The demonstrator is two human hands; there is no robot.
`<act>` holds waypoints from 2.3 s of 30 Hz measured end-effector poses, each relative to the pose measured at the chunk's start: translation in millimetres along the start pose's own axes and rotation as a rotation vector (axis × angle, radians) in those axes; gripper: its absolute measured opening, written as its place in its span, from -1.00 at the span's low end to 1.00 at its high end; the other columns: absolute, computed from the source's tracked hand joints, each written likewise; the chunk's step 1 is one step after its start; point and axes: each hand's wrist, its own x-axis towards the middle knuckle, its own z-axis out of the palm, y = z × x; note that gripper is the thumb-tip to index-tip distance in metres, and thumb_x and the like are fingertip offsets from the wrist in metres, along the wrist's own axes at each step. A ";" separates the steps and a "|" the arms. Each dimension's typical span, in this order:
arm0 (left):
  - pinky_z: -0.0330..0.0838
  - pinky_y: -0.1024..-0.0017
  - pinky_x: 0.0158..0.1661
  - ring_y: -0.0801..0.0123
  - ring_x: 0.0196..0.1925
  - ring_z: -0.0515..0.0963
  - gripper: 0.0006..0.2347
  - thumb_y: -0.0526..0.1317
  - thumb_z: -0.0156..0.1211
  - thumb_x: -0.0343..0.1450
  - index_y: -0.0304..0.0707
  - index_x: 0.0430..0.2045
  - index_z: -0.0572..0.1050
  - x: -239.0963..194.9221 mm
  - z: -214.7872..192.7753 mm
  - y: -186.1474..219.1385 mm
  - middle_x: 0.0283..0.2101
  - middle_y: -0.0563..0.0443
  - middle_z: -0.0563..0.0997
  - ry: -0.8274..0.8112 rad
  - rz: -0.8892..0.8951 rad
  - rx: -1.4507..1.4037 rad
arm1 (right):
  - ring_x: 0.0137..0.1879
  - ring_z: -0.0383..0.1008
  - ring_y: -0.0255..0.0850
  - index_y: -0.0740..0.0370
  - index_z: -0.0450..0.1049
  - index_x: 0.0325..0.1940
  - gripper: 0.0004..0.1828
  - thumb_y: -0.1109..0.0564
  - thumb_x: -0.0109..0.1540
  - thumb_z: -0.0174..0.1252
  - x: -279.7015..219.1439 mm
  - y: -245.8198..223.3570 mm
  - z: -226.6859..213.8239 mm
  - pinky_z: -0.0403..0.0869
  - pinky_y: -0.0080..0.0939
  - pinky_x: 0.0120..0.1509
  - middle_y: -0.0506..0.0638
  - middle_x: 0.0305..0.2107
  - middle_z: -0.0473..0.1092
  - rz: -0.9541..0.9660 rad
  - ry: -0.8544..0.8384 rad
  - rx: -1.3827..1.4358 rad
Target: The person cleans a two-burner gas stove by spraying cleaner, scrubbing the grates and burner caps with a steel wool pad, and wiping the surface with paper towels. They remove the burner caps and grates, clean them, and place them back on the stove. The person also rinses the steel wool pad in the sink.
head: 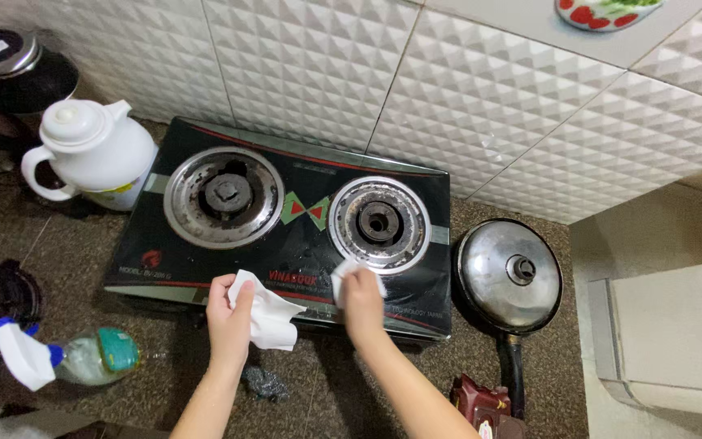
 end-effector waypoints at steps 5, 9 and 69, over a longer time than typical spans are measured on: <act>0.45 0.52 -0.15 0.52 -0.19 0.53 -0.82 -0.27 0.17 0.49 -0.37 -0.12 0.39 -8.7 -20.9 3.9 -0.19 0.02 0.56 0.046 0.048 -0.057 | -0.12 0.44 0.14 0.35 0.46 -0.36 -0.94 0.30 0.09 0.18 36.8 -62.4 68.9 0.48 0.09 -0.09 0.21 -0.30 0.40 -0.212 0.121 0.086; 0.45 0.51 -0.15 0.51 -0.18 0.52 -0.82 -0.28 0.17 0.51 -0.39 -0.11 0.39 -12.9 -48.4 8.1 -0.17 0.01 0.55 0.124 0.088 -0.005 | -0.13 0.56 0.01 0.39 0.56 -0.18 -0.84 0.20 0.24 0.22 46.6 -95.1 82.5 0.52 -0.07 -0.03 0.21 -0.24 0.51 0.139 -0.191 0.463; 0.43 0.49 -0.16 0.49 -0.20 0.52 -0.80 -0.24 0.18 0.49 -0.38 -0.12 0.41 -7.7 -81.6 -17.4 -0.20 -0.01 0.56 0.219 -0.050 -0.079 | -0.25 0.46 0.08 0.24 0.51 -0.40 -0.88 0.20 0.18 0.09 144.6 6.6 70.8 0.43 0.08 -0.16 0.11 -0.42 0.38 -0.401 0.032 -0.252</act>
